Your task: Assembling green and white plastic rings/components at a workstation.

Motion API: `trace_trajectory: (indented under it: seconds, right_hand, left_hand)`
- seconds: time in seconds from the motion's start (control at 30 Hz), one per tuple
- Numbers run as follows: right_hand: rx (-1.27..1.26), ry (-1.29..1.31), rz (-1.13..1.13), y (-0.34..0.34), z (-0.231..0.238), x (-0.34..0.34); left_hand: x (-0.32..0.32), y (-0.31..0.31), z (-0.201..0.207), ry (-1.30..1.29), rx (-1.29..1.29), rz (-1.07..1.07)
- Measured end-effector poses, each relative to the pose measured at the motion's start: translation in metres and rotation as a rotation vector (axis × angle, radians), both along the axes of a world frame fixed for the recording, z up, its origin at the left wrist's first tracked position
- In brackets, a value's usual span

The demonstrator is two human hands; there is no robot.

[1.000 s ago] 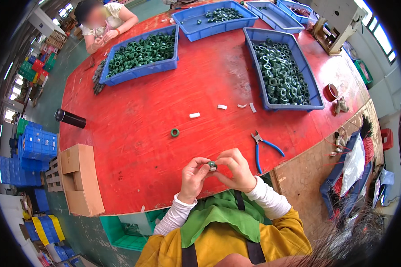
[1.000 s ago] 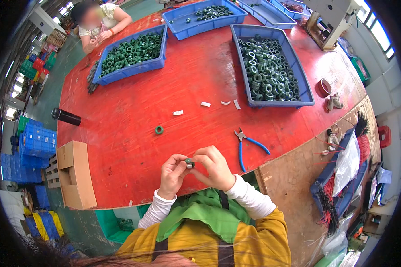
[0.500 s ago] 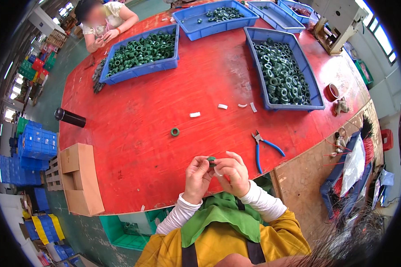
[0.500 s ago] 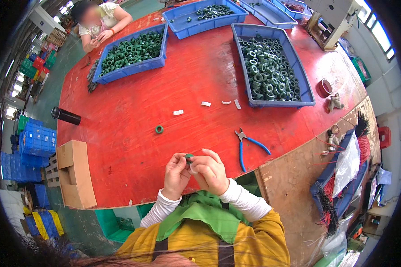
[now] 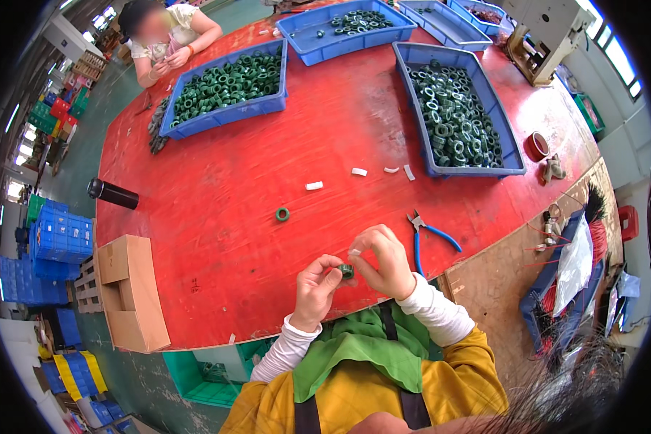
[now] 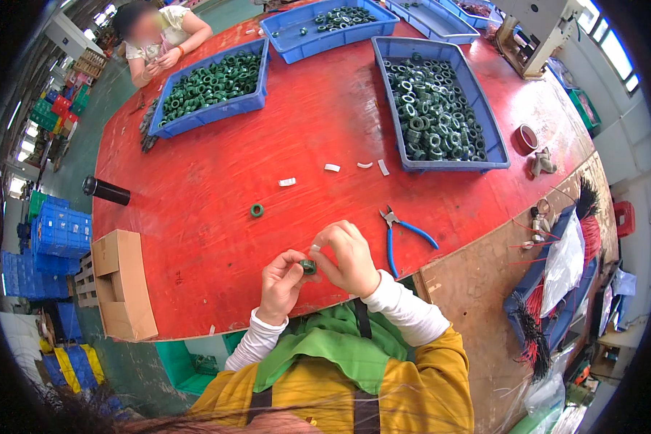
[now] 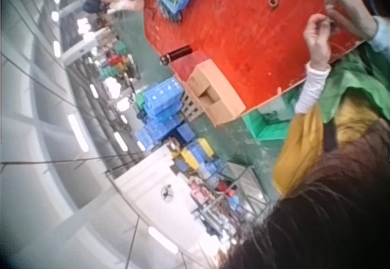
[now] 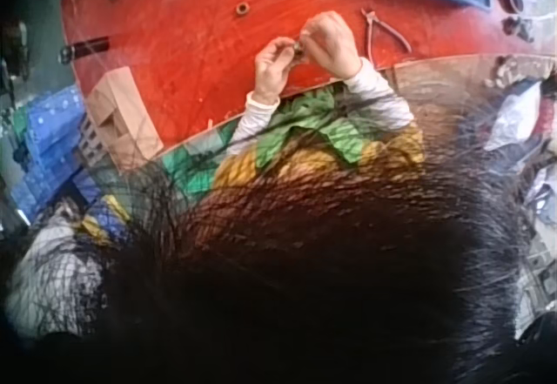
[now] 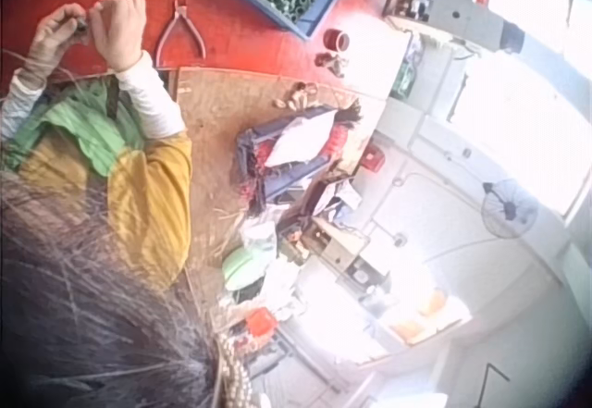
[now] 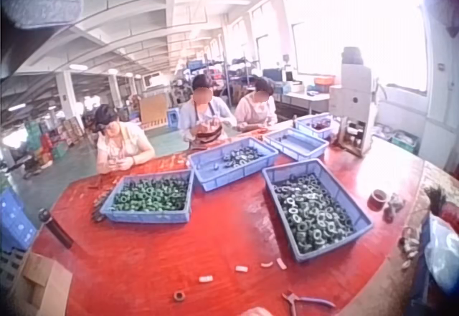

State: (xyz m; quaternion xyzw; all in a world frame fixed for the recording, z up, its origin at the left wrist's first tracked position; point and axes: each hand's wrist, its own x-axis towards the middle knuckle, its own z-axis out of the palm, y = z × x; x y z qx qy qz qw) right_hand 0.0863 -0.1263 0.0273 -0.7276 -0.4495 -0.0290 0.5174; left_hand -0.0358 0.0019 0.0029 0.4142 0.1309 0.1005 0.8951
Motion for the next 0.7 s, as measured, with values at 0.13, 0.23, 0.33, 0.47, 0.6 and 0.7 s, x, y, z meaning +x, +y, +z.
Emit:
trace_trajectory:
  seconds: [0.13, 0.23, 0.33, 0.47, 0.6, 0.7]
  right_hand:
    - [0.017, 0.643, 0.157, -0.004, -0.007, -0.005]
    - [0.199, 1.235, 0.227, -0.004, -0.016, -0.016]
    - [0.180, 1.166, 0.166, -0.005, -0.024, -0.028]
    - [0.130, 0.448, 0.090, -0.005, -0.021, -0.030]
    - [0.136, 0.422, 0.053, -0.005, -0.024, -0.033]
    - [0.234, 0.535, 0.009, -0.002, -0.023, -0.037]
  left_hand:
    - [0.000, -0.001, 0.000, -0.037, -0.014, -0.045]
    - [0.000, -0.001, -0.007, -0.058, -0.041, -0.049]
    - [0.002, 0.000, -0.006, -0.077, -0.094, -0.054]
    - [0.004, -0.001, -0.004, -0.105, -0.113, -0.028]
    - [0.004, -0.001, -0.007, -0.109, -0.108, -0.037]
    - [0.005, -0.001, -0.002, -0.039, -0.099, -0.036]
